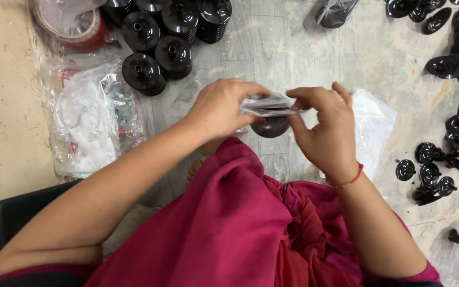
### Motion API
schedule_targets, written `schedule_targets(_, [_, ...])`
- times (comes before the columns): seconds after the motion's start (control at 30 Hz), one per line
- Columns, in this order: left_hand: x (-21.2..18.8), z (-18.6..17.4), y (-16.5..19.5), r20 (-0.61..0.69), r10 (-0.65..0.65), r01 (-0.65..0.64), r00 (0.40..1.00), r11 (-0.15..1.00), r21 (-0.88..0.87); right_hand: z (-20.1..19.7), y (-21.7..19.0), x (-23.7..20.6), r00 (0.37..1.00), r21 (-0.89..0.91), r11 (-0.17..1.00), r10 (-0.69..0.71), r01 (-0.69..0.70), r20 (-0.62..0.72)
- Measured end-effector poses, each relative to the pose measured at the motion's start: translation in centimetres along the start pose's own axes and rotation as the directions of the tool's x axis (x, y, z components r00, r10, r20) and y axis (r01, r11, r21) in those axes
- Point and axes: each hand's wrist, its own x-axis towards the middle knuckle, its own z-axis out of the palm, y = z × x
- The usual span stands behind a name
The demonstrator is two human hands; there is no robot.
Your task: The person sits on the floor and packs black plastic parts one at a time into clear plastic bags, twisting the bags closed and setting the bagged parts aside with other finished pieces. The person occasionally reaches across the floor to pick up the next unwrapped part.
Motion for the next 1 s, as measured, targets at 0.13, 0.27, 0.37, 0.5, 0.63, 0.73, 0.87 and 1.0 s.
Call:
schedule_targets(0.13, [0.2, -0.3, -0.8, 0.025, -0.127, 0.129, 0.992, 0.989, -0.067, 0.1, 0.4, 0.2, 0.999, -0.198, 0.980, 0.031, -0.023, 0.038])
schedule_targets(0.27, [0.4, -0.5, -0.5, 0.031, -0.099, 0.102, 0.995, 0.988, -0.119, -0.2, 1.7, 0.3, 0.993, -0.089, 0.996, 0.017, -0.007, 0.117])
schedule_targets(0.37, [0.6, -0.7, -0.3, 0.170, -0.248, 0.280, 0.954, 0.939, -0.200, -0.2, 2.5, 0.1, 0.938, 0.176, 0.940, 0.248, -0.294, 0.242])
schedule_targets(0.5, [0.9, -1.2, -0.6, 0.318, -0.291, 0.414, 0.902, 0.792, -0.450, -0.3, 2.9, 0.0, 0.870, 0.429, 0.781, 0.284, -0.453, 0.403])
schedule_targets(0.63, [0.9, -1.7, -0.8, 0.286, -0.204, 0.322, 0.936, 0.822, -0.469, -0.6, 3.1, 0.6, 0.874, 0.485, 0.744, 0.280, -0.459, 0.398])
schedule_targets(0.73, [0.8, -1.8, -0.8, 0.317, -0.328, 0.443, 0.890, 0.787, -0.429, -0.6, 3.2, 1.1, 0.862, 0.457, 0.753, 0.290, -0.474, 0.416])
schedule_targets(0.87, [0.8, -2.2, -0.8, 0.227, -0.312, 0.370, 0.923, 0.880, -0.298, -0.4, 3.1, 1.3, 0.849, 0.487, 0.708, 0.329, -0.511, 0.414])
schedule_targets(1.0, [0.6, -2.5, -0.5, 0.097, -0.193, 0.204, 0.976, 0.972, -0.117, -0.9, 3.4, 1.5, 0.891, 0.509, 0.739, 0.290, -0.440, 0.350])
